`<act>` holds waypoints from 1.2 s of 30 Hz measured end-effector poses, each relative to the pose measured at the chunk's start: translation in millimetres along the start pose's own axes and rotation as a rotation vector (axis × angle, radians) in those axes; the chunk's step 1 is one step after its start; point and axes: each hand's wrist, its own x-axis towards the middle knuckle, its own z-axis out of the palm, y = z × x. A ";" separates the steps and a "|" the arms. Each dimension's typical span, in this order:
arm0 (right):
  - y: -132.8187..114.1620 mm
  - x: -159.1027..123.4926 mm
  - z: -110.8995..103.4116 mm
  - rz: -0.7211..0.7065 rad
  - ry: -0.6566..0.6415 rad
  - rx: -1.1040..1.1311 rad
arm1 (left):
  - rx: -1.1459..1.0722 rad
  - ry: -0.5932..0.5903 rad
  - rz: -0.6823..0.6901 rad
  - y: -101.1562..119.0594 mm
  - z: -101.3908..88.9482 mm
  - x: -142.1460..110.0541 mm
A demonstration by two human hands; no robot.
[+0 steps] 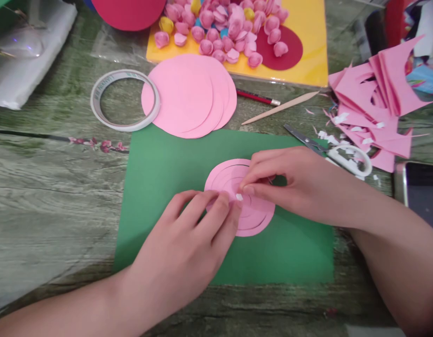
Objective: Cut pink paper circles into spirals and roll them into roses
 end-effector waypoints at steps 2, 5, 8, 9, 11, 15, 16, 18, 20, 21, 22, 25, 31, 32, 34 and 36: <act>0.3 0.0 0.2 -0.002 0.004 -0.006 | 0.001 -0.008 0.001 0.8 -0.1 -0.5; 0.5 0.0 0.3 -0.006 0.010 -0.010 | 0.012 -0.027 0.001 2.1 -1.0 -0.5; -0.2 0.1 0.1 -0.006 0.000 -0.013 | 0.011 -0.043 -0.008 2.4 -2.7 0.2; -0.6 0.1 0.0 -0.002 -0.004 -0.015 | 0.005 -0.050 -0.009 2.2 -3.2 0.3; -1.2 0.1 -0.3 0.006 -0.009 -0.020 | -0.001 -0.049 -0.010 1.3 -3.9 0.4; -1.6 -0.1 -0.7 -0.002 0.000 -0.018 | -0.003 -0.031 -0.003 -0.2 -3.9 0.4; -1.6 -0.1 -0.7 -0.005 0.001 -0.016 | 0.001 -0.030 -0.005 -0.2 -3.7 0.6; -1.6 -0.2 -0.7 -0.003 -0.004 -0.013 | 0.011 -0.030 -0.010 0.4 -3.2 1.3; -1.8 -0.3 -0.6 -0.001 -0.006 -0.009 | 0.024 -0.035 -0.018 1.5 -2.5 1.9; -1.9 -0.2 -0.6 -0.001 -0.007 -0.009 | 0.029 -0.040 -0.023 2.2 -2.2 2.2; -1.9 -0.2 -0.6 -0.002 -0.006 -0.010 | 0.033 -0.045 -0.029 2.8 -1.9 2.3; -1.6 -0.1 -0.6 -0.008 -0.004 -0.020 | 0.035 -0.054 -0.048 4.3 -1.2 2.5; -0.1 -0.4 -0.8 -0.054 -0.013 -0.081 | 0.034 -0.012 -0.085 5.5 -0.5 2.2; 0.0 -0.5 -0.7 -0.060 -0.016 -0.092 | 0.036 -0.011 -0.090 5.6 -0.3 2.1; 0.2 -0.9 -0.5 -0.075 -0.021 -0.103 | 0.036 -0.014 -0.100 5.7 0.1 2.1; 0.9 -1.6 -0.5 -0.093 -0.016 -0.102 | 0.037 -0.015 -0.112 5.5 0.4 2.0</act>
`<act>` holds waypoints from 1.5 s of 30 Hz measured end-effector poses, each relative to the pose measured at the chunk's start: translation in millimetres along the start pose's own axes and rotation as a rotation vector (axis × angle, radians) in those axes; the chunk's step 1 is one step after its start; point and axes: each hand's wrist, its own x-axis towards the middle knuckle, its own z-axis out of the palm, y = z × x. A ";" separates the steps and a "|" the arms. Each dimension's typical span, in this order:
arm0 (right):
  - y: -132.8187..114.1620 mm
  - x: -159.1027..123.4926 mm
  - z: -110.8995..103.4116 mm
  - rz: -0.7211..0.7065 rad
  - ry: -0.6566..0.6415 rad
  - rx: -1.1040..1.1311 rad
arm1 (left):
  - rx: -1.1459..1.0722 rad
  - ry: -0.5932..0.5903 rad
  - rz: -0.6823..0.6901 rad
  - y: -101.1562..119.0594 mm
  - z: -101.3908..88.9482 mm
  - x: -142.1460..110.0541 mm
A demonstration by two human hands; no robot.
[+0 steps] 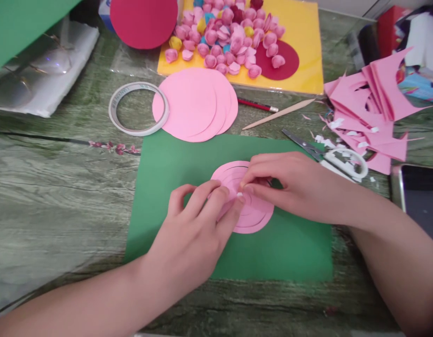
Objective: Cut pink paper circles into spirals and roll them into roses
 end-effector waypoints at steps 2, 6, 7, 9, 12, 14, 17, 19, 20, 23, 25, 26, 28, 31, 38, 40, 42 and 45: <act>1.3 -1.0 -0.4 -0.003 0.015 0.021 | -0.006 -0.010 -0.012 -0.5 0.2 0.0; 4.2 -2.7 -1.1 0.019 0.006 0.085 | -0.027 -0.007 -0.034 -1.8 0.3 0.3; 4.5 -2.9 -0.8 0.022 0.003 0.090 | -0.033 -0.007 -0.039 -2.2 0.3 0.6; 4.3 -2.9 0.7 0.036 0.013 0.092 | -0.042 -0.003 -0.049 -2.8 0.2 1.1; 2.4 -2.2 4.8 0.067 0.039 0.077 | -0.045 -0.006 -0.055 -3.3 0.4 1.6; 1.0 -1.1 7.8 0.092 0.063 0.055 | -0.038 -0.003 -0.056 -3.3 0.7 1.6; -0.3 1.2 11.5 0.116 0.096 0.024 | -0.016 0.009 -0.043 -2.8 0.9 1.3; -0.7 2.9 13.0 0.121 0.111 0.018 | 0.001 0.018 -0.019 -1.9 0.8 0.9; -0.9 3.5 13.4 0.123 0.117 0.018 | 0.008 0.022 -0.008 -1.2 0.8 0.6; -2.0 4.7 14.0 0.131 0.134 0.028 | 0.023 0.043 0.007 1.5 0.8 -0.2; -2.9 4.7 14.2 0.144 0.147 0.036 | 0.036 0.050 0.009 3.2 0.8 -0.6; -3.1 4.6 14.4 0.150 0.153 0.039 | 0.041 0.054 0.009 3.9 0.8 -0.8; -3.2 4.3 15.1 0.154 0.161 0.044 | 0.047 0.059 0.007 4.7 0.8 -0.9; -2.5 4.0 16.2 0.153 0.161 0.046 | 0.045 0.065 0.006 4.9 0.8 -0.7; -6.4 3.7 12.0 0.174 0.133 0.052 | 0.031 0.052 0.007 5.4 0.8 -0.4; -7.3 3.3 10.9 0.179 0.117 0.060 | 0.023 0.058 0.003 5.2 0.7 -1.2; -5.9 2.9 12.0 0.165 0.127 0.060 | 0.011 0.059 0.000 4.5 0.9 -2.1; -0.6 2.5 16.2 0.121 0.176 0.049 | -0.029 0.047 0.005 2.4 1.6 -3.4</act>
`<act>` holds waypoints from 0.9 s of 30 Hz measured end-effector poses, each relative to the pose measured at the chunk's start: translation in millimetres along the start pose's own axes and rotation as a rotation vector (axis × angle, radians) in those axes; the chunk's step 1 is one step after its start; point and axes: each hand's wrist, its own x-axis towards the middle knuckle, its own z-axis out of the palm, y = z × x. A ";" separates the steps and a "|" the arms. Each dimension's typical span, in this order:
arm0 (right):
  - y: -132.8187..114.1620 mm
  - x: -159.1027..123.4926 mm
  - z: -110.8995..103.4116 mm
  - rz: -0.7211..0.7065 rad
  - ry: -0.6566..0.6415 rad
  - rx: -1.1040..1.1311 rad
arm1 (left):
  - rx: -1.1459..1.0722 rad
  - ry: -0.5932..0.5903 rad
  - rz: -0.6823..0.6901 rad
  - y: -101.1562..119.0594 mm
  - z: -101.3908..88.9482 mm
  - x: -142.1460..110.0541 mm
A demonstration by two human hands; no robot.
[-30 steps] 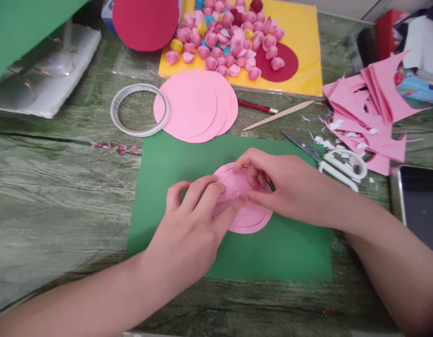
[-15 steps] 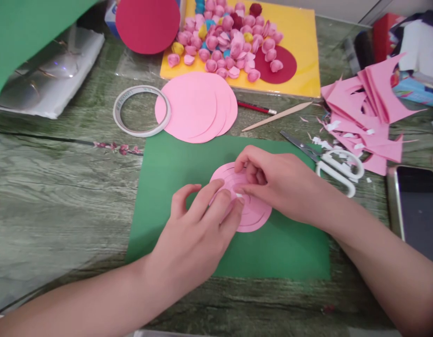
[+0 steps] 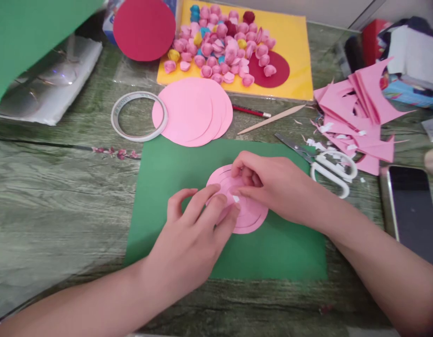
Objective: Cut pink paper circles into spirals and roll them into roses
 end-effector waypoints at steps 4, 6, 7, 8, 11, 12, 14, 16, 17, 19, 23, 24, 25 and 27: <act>4.8 -0.2 2.9 -0.026 0.018 0.004 | -0.075 0.005 0.041 -2.6 1.2 -0.8; 4.8 0.0 2.8 -0.026 0.018 0.006 | -0.082 0.013 0.048 -3.4 1.5 -0.7; 4.5 0.1 2.6 -0.025 0.016 0.007 | -0.069 0.019 0.042 -3.9 1.6 -0.4; 4.2 0.3 2.5 -0.024 0.015 0.007 | -0.051 0.023 0.034 -4.5 1.6 0.1; 3.8 0.9 2.6 -0.024 0.010 0.010 | 0.005 0.017 0.019 -6.7 1.3 2.0; 3.8 1.0 2.7 -0.023 0.010 0.010 | 0.018 0.009 0.017 -7.3 1.1 2.7; 3.9 1.2 2.9 -0.021 0.010 0.008 | 0.032 -0.004 0.010 -7.8 0.4 3.5; 4.1 1.1 3.0 -0.023 0.004 0.008 | 0.044 -0.010 0.007 -7.0 -0.6 3.7; 4.2 1.1 3.0 -0.026 -0.001 0.008 | 0.052 -0.009 0.012 -6.3 -1.2 3.5; 4.3 1.0 3.1 -0.038 -0.007 0.004 | 0.068 -0.012 0.020 -4.5 -2.4 3.1; 4.0 1.2 2.3 -0.056 -0.022 -0.012 | 0.081 -0.024 0.024 -2.0 -3.9 2.2; 4.0 1.3 1.7 -0.059 -0.029 -0.014 | 0.079 -0.029 0.024 -1.7 -4.0 2.0; 4.0 1.4 1.0 -0.064 -0.038 -0.015 | 0.078 -0.029 0.023 -1.6 -4.1 1.9; 4.1 1.5 -0.6 -0.073 -0.057 -0.016 | 0.077 -0.028 0.019 -1.7 -4.2 1.6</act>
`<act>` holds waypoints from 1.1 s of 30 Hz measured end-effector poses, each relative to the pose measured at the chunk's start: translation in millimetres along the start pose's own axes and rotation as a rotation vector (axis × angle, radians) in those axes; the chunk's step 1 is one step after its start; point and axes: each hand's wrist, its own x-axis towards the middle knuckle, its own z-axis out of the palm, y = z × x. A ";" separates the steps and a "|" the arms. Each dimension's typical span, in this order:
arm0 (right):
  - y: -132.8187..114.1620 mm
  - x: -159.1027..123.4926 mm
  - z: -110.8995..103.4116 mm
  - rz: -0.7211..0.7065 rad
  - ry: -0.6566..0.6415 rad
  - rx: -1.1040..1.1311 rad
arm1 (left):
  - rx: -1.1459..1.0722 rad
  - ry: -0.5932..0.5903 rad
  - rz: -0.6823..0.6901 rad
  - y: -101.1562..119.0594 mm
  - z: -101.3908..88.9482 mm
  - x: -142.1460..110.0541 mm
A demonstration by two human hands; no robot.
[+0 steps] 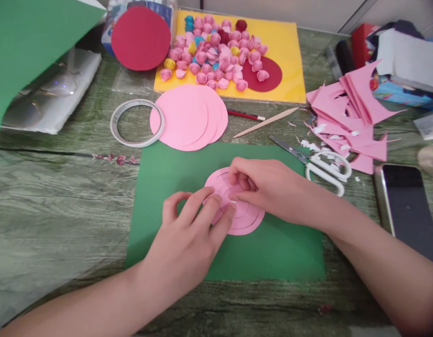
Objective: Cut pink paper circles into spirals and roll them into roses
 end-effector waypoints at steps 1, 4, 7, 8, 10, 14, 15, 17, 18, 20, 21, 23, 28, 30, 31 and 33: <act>0.2 0.0 -0.8 -0.003 -0.008 -0.001 | 0.000 0.002 -0.001 -0.1 0.0 -0.1; 0.8 0.2 -2.4 -0.002 -0.021 -0.002 | -0.003 0.007 -0.004 -0.5 -0.1 -0.1; 0.7 0.4 -2.3 0.014 -0.008 0.006 | -0.014 0.007 -0.008 -0.4 -0.1 0.1; 0.3 0.5 -2.0 0.023 0.001 0.008 | -0.019 0.007 -0.008 -0.3 0.1 0.1; -0.9 0.5 -1.1 0.040 0.016 0.012 | -0.032 0.007 -0.009 0.1 0.6 0.3; -4.2 1.4 0.9 0.058 0.034 0.011 | -0.056 0.017 -0.011 0.0 1.4 1.3; -4.8 1.7 1.4 0.060 0.037 0.013 | -0.061 0.021 -0.010 -0.2 1.4 1.6; -5.3 2.0 2.0 0.061 0.041 0.026 | -0.070 0.032 -0.008 -0.8 1.2 2.1; -5.0 1.9 1.9 0.059 0.045 0.034 | -0.072 0.030 -0.009 -1.1 1.0 2.2; -3.7 1.6 0.8 0.037 0.050 0.058 | -0.077 0.018 -0.013 -1.5 0.9 2.1; -2.7 1.6 -0.3 0.028 0.052 0.075 | -0.083 0.012 -0.017 -1.6 0.9 1.9; -0.6 2.2 -2.8 0.027 0.074 0.157 | -0.106 -0.002 -0.022 -1.7 1.2 1.8; 3.6 6.2 2.2 0.094 0.277 0.406 | -0.232 -0.053 -0.068 -1.1 -1.1 3.1; 5.1 5.4 10.5 0.084 0.401 0.482 | -0.290 -0.041 -0.095 -1.5 -3.8 4.3; 6.1 3.9 14.7 0.076 0.444 0.497 | -0.319 -0.027 -0.105 -2.4 -5.3 5.2; 8.7 -1.3 20.9 0.063 0.537 0.543 | -0.366 0.005 -0.140 -6.4 -8.1 8.8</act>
